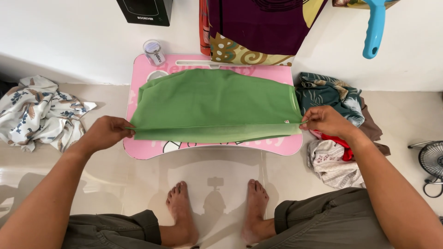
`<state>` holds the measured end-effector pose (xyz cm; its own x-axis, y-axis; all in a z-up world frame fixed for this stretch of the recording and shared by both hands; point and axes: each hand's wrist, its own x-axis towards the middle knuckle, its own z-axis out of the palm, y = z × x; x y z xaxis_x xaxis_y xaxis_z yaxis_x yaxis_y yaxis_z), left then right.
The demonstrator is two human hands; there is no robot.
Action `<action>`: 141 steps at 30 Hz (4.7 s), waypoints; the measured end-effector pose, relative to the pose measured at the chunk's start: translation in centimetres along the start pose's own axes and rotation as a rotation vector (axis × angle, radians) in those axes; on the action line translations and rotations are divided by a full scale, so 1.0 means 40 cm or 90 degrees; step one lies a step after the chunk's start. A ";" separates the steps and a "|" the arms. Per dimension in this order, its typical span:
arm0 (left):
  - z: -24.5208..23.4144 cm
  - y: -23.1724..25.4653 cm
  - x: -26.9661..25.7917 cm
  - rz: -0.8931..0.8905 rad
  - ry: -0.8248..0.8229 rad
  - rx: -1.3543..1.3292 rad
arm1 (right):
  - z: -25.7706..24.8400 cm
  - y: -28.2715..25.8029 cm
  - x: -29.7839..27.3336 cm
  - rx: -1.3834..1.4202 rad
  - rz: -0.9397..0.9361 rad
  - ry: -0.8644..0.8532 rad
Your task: Folding a green cloth and using a lint roller to remove lint from it on a small table.
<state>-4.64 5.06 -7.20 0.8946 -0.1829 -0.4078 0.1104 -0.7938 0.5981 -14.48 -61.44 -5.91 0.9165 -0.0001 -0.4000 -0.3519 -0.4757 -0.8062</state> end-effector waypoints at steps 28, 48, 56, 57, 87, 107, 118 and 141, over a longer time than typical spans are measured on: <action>0.048 -0.046 0.004 0.175 -0.036 0.222 | 0.016 0.051 0.025 -0.176 -0.008 -0.095; 0.194 -0.054 -0.029 0.536 0.119 0.521 | 0.240 0.079 -0.004 -0.706 -0.351 -0.044; 0.287 -0.146 -0.040 0.671 0.314 0.619 | 0.323 0.128 -0.050 -0.861 -0.747 0.260; 0.285 -0.151 -0.040 0.670 0.313 0.619 | 0.321 0.135 -0.053 -0.860 -0.747 0.259; -0.225 0.242 -0.282 0.307 0.182 -0.312 | -0.037 -0.259 -0.229 0.073 -0.257 0.178; -0.331 0.233 -0.166 -0.001 -0.259 -0.174 | -0.084 -0.287 -0.182 0.037 -0.177 -0.227; -0.075 0.106 0.442 0.101 0.007 -0.014 | 0.017 -0.082 0.339 0.058 -0.055 0.112; 0.044 0.097 0.243 0.001 0.176 0.105 | 0.329 -0.103 0.116 -0.578 -0.377 0.117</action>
<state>3.72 -0.80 -10.05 0.9810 -0.0374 -0.1902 0.0574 -0.8810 0.4697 -11.28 -47.91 -10.16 0.9348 0.3467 0.0768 0.3551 -0.9138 -0.1974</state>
